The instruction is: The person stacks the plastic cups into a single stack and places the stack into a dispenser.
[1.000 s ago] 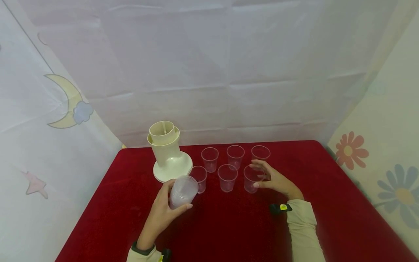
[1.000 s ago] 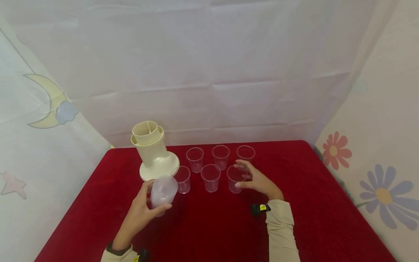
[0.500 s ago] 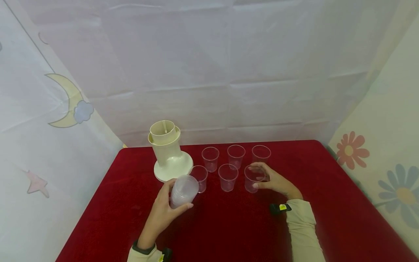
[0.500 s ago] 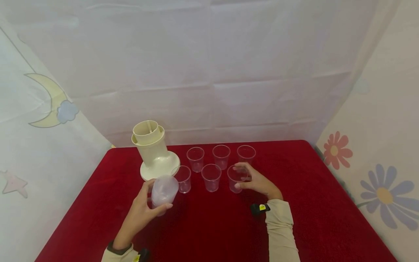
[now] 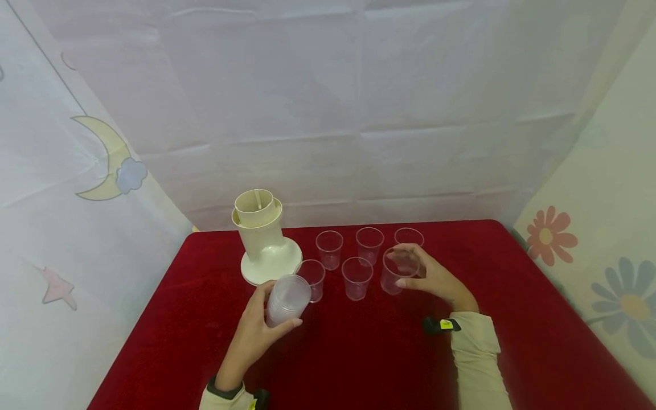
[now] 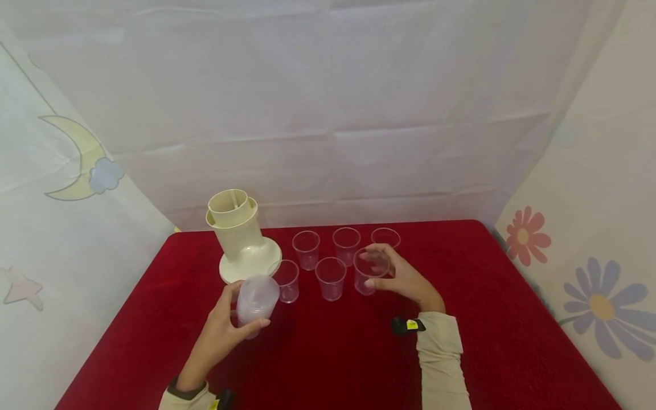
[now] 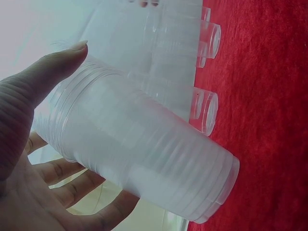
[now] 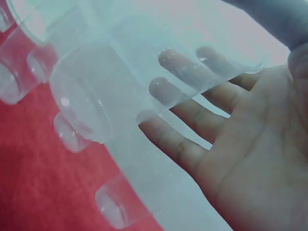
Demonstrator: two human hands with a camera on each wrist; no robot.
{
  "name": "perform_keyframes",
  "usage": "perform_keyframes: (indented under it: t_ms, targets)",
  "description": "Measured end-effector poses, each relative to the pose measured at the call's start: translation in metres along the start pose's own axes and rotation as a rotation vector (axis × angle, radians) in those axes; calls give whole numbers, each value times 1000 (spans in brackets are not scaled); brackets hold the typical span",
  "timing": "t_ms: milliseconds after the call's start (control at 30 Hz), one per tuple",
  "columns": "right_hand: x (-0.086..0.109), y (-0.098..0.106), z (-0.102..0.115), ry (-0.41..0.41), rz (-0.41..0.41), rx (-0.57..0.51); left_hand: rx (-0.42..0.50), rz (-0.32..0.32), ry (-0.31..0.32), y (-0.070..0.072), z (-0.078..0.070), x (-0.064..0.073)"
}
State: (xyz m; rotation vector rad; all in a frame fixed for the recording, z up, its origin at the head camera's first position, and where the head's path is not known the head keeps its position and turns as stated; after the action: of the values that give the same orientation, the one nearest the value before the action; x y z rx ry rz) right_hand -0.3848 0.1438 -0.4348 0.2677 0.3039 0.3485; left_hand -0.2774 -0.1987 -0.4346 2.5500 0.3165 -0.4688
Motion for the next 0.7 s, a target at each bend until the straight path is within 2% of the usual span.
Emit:
perform_keyframes:
  t_ms: [367,700]
  targets:
    - [0,-2,41,114,-41,-88,-4,-3,-1,0,0,0]
    - [-2,-5,51,143,-40,-92,-11,-5,-4,0,0,0]
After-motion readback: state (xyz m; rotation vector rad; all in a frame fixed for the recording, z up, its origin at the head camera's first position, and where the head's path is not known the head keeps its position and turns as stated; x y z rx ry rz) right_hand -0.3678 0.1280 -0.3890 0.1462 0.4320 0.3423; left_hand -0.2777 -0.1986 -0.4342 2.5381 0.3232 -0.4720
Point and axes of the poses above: each hand's wrist, its own x-axis away from the middle knuckle, its own y-axis out of the back of the hand, z = x × y, the point moved 10 cm from there along -x, towards the middle knuckle, and after that the axes turned 11 degrees about -z, right-handed, at the moved point
